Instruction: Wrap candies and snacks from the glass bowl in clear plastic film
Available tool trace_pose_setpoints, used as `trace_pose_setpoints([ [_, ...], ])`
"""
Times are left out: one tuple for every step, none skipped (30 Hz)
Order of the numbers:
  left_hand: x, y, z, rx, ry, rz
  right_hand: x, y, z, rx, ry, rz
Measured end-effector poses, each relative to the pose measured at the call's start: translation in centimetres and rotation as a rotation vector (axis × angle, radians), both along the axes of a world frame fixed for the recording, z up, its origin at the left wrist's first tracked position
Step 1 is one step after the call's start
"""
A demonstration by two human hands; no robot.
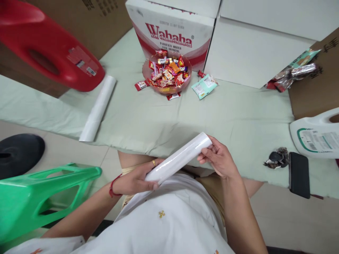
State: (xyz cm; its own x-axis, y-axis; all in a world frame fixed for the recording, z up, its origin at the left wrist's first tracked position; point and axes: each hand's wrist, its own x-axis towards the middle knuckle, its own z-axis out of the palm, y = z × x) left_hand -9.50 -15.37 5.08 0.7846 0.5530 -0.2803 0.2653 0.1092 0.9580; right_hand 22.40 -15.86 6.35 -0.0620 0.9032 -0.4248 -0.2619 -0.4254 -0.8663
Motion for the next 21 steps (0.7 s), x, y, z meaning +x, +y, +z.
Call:
trace_pose_setpoints([
  [-0.1, 0.0, -0.1, -0.011, -0.008, 0.003, 0.1, -0.1, 0.0, 0.007, 0.008, 0.003],
  [-0.1, 0.0, -0.1, -0.018, -0.013, 0.007, 0.2, -0.1, 0.0, 0.016, 0.016, 0.005],
  [-0.1, 0.1, 0.0, -0.022, -0.015, 0.009, 0.3, -0.1, -0.1, 0.025, 0.025, 0.005],
  [0.0, 0.1, 0.1, -0.022, -0.014, 0.01, 0.3, -0.1, -0.1, 0.033, 0.036, -0.001],
  [0.1, 0.2, 0.2, -0.017, -0.011, 0.009, 0.2, -0.1, -0.1, 0.039, 0.047, -0.013],
  [0.2, 0.2, 0.3, -0.01, -0.006, 0.006, 0.1, 0.0, -0.1, 0.042, 0.054, -0.036],
  [0.3, 0.3, 0.4, 0.002, 0.002, 0.004, 0.0, 0.2, -0.1, 0.04, 0.052, -0.065],
  [0.3, 0.4, 0.5, 0.014, 0.011, 0.003, -0.1, 0.3, -0.1, 0.034, 0.041, -0.094],
  [0.4, 0.5, 0.5, 0.025, 0.02, 0.003, -0.2, 0.4, 0.0, 0.025, 0.024, -0.115],
  [0.3, 0.5, 0.5, 0.031, 0.026, 0.002, -0.2, 0.5, 0.0, 0.015, 0.006, -0.123],
  [0.2, 0.6, 0.4, 0.028, 0.029, 0.002, -0.3, 0.6, 0.1, 0.007, -0.006, -0.117],
  [0.1, 0.6, 0.3, 0.017, 0.027, -0.001, -0.3, 0.6, 0.1, 0.002, -0.009, -0.103],
  [-0.1, 0.7, 0.3, 0.003, 0.023, -0.001, -0.3, 0.6, 0.1, 0.002, -0.004, -0.09],
  [-0.2, 0.7, 0.3, -0.008, 0.022, 0.003, -0.4, 0.6, 0.1, 0.01, 0.008, -0.087],
  [-0.2, 0.7, 0.3, -0.012, 0.027, 0.01, -0.6, 0.6, 0.0, 0.02, 0.023, -0.094],
  [-0.1, 0.6, 0.3, -0.003, 0.038, 0.02, -0.8, 0.5, -0.2, 0.026, 0.04, -0.109],
  [0.2, 0.5, 0.4, 0.021, 0.054, 0.034, -1.2, 0.5, -0.4, 0.026, 0.057, -0.125],
  [0.5, 0.3, 0.4, 0.054, 0.074, 0.053, -1.8, 0.5, -0.7, 0.016, 0.071, -0.136],
  [1.0, 0.1, 0.5, 0.089, 0.096, 0.075, -2.4, 0.5, -1.0, -0.004, 0.075, -0.14],
  [1.5, -0.2, 0.4, 0.125, 0.117, 0.099, -3.1, 0.5, -1.2, -0.034, 0.066, -0.138],
  [2.1, -0.4, 0.4, 0.157, 0.138, 0.126, -3.7, 0.5, -1.5, -0.068, 0.043, -0.139],
])
